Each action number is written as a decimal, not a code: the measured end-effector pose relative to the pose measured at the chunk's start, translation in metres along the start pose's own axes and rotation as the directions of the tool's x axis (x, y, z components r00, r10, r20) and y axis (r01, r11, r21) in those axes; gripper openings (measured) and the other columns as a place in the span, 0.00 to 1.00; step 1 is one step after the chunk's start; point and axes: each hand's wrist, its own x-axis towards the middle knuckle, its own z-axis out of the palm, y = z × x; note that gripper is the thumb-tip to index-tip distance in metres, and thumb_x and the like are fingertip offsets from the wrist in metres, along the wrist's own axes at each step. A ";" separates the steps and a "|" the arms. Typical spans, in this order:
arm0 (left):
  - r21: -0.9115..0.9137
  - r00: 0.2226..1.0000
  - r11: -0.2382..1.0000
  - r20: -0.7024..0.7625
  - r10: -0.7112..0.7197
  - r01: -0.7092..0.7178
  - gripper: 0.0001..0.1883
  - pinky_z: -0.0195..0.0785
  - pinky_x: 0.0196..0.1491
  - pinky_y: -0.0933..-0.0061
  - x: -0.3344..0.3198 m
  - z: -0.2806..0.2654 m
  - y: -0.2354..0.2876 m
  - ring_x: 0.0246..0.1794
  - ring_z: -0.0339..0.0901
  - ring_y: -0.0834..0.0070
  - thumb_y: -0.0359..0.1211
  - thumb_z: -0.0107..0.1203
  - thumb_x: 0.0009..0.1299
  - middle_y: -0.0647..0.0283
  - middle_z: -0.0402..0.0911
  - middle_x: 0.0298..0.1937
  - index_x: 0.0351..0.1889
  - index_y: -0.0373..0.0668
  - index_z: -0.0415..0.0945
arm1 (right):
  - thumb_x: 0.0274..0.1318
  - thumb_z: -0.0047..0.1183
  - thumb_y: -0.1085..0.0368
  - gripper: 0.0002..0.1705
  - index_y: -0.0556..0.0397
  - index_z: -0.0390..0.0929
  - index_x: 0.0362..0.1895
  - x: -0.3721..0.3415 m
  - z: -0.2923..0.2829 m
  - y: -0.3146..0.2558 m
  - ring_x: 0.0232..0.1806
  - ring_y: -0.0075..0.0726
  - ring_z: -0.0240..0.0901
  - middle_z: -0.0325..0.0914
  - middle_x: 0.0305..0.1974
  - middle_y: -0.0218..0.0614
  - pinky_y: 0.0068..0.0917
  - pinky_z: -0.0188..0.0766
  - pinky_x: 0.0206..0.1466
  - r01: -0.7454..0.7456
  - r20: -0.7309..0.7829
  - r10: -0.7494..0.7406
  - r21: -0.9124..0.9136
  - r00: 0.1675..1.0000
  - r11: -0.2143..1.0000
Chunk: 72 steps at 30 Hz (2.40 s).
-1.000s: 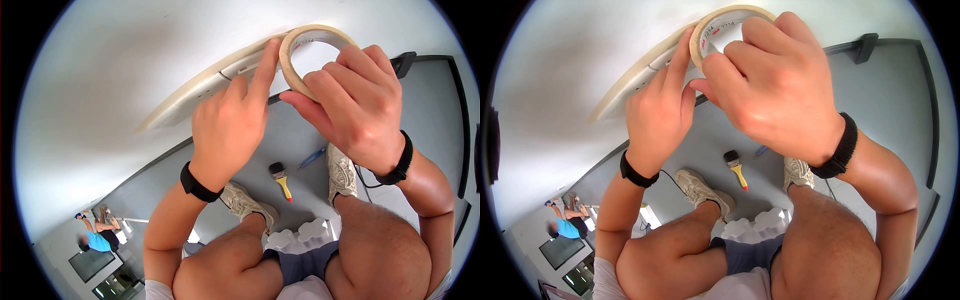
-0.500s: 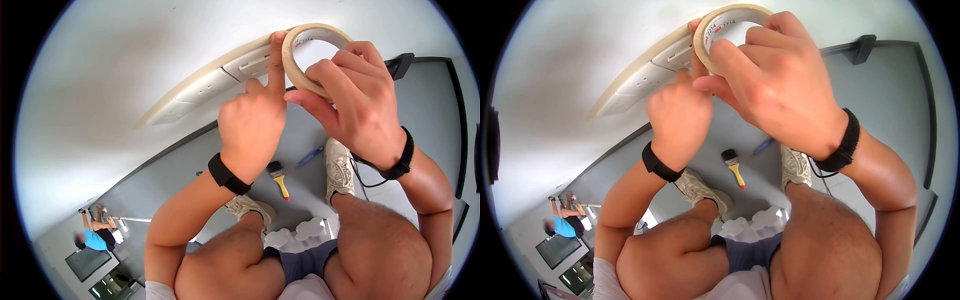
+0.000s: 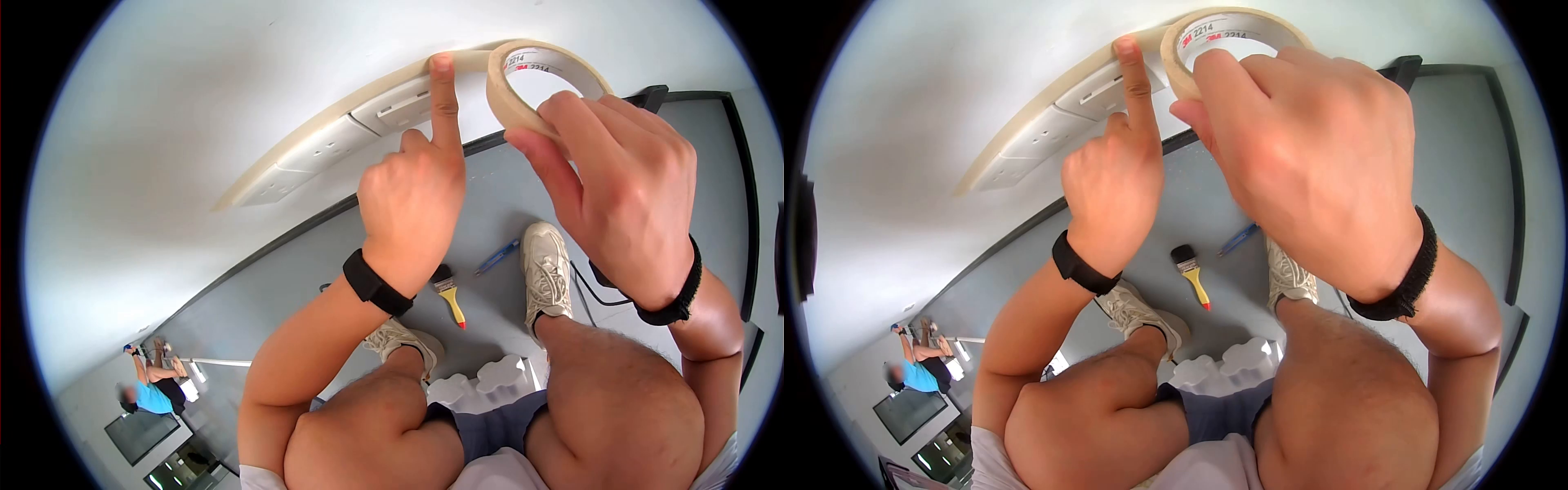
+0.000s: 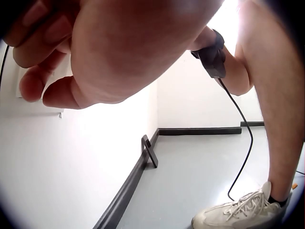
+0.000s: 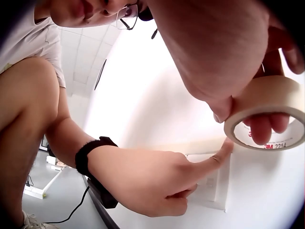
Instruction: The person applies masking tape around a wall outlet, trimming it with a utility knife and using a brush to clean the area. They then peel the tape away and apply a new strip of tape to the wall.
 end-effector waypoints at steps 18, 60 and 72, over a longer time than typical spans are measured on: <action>-0.076 1.000 0.997 -0.024 0.012 -0.014 0.62 0.57 0.10 0.64 0.004 0.009 -0.006 0.07 0.65 0.74 0.27 0.64 0.60 0.70 0.68 0.14 0.94 0.56 0.43 | 0.57 0.78 0.62 0.15 0.53 0.82 0.35 0.008 0.014 -0.002 0.23 0.43 0.74 0.76 0.23 0.34 0.39 0.68 0.25 0.011 -0.043 -0.011 0.013 0.999 1.000; -0.309 0.928 0.889 -0.047 -0.368 0.337 0.46 0.70 0.27 0.71 -0.125 -0.020 -0.144 0.27 0.77 0.72 0.29 0.66 0.70 0.66 0.77 0.35 0.87 0.41 0.59 | 0.61 0.77 0.60 0.18 0.54 0.79 0.35 0.012 0.024 -0.009 0.24 0.41 0.75 0.79 0.25 0.35 0.35 0.69 0.27 0.048 -0.001 -0.048 -0.016 0.999 0.999; -0.333 0.891 0.851 -0.065 -0.450 0.406 0.33 0.69 0.31 0.71 -0.116 -0.035 -0.155 0.24 0.72 0.75 0.24 0.64 0.74 0.67 0.75 0.31 0.77 0.43 0.66 | 0.61 0.77 0.60 0.18 0.55 0.80 0.35 0.014 0.021 -0.013 0.23 0.40 0.75 0.80 0.26 0.35 0.34 0.70 0.27 0.039 0.001 -0.039 -0.016 0.999 0.999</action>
